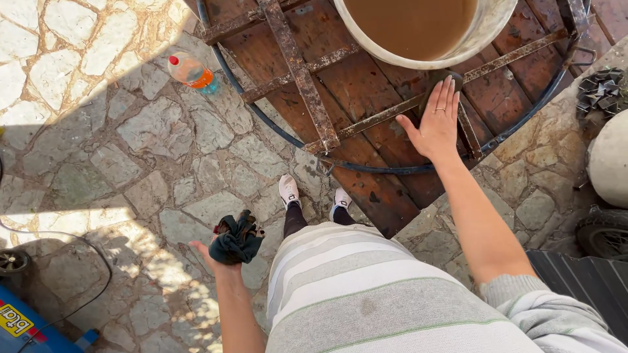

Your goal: Cleaning a circular metal frame using a wet cloth and a bucket of water

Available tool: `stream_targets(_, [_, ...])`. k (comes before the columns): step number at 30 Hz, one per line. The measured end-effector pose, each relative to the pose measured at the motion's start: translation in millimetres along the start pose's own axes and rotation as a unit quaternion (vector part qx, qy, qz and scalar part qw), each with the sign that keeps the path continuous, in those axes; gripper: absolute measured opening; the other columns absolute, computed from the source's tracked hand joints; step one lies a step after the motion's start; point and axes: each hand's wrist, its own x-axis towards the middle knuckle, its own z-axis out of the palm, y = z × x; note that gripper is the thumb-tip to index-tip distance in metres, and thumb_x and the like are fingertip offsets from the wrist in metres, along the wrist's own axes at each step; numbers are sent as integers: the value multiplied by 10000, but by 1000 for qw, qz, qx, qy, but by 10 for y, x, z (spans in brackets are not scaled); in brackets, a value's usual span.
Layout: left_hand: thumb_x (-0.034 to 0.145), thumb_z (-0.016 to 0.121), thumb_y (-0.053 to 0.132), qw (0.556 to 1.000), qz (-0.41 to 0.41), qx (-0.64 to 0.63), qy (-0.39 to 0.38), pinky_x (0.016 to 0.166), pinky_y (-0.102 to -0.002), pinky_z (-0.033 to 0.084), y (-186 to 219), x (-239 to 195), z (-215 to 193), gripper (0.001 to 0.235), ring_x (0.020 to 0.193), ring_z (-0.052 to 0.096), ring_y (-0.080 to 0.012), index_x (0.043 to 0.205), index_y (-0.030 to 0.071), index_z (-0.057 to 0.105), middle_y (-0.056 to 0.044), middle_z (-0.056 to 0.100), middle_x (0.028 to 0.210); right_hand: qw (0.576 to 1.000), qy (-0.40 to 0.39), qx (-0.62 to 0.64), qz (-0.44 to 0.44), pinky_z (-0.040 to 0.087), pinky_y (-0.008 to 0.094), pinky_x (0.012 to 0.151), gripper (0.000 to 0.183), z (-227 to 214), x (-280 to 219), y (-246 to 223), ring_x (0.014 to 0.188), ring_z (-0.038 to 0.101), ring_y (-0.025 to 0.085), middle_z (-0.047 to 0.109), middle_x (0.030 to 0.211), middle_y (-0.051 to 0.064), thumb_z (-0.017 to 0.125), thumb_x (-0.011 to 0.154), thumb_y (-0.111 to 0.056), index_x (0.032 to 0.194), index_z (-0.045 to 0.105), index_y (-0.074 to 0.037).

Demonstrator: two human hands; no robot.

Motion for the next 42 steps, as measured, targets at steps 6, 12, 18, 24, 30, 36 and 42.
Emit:
stream_targets(6, [1026,427,746,999,14,27,21,1274,-547,291,85,162,171,958,1526,309,-285,1649,145,18,-53,230,1687,987,-37,-6,-158,-22,508,1276,1321,397,-272,-820,1568,13,411,-4,1666,327,207,806,-967,1595,45,80])
stream_targets(12, [1031,443,748,997,20,55,40,1266,-495,360,96,501,-10,943,1510,354,-259,1643,106,123,-43,262,1680,999,1,-4,-39,-13,514,1275,1288,25,-76,-114,1562,10,417,4,1660,333,212,840,-943,1591,14,84])
stream_targets(18, [1028,406,761,998,19,61,25,1221,-464,425,122,668,-138,944,1404,497,-236,1631,78,161,-57,360,1619,984,-3,-19,-179,23,515,1278,1345,305,-319,-649,1564,75,426,83,1670,325,321,778,-950,1600,90,90])
stream_targets(24, [1037,410,737,999,25,44,-3,1109,-382,506,140,663,-165,937,1101,614,-145,1647,91,114,15,538,1324,989,-24,-4,-149,-9,491,1283,1385,367,-333,-755,1572,28,398,20,1674,310,336,747,-970,1593,43,87])
stream_targets(30, [1017,393,734,999,33,37,20,934,-324,549,160,200,174,892,711,565,-115,1622,108,197,5,546,918,979,30,9,-201,18,537,1268,1316,352,-218,-608,1557,58,433,59,1664,329,320,823,-946,1598,73,88])
stream_targets(36, [997,393,776,999,24,42,-7,1196,-424,366,138,94,228,969,1262,442,-180,1623,96,103,14,387,1463,980,29,-10,-197,-19,515,1272,1294,327,-234,-575,1565,76,418,91,1671,315,371,828,-911,1599,118,97])
stream_targets(42, [982,347,798,999,14,38,-14,1323,-512,196,158,-215,409,1037,1571,175,-278,1642,108,-57,-41,3,1720,978,23,16,-209,4,530,1274,1364,411,-234,-710,1563,72,432,69,1670,320,339,774,-972,1604,91,82])
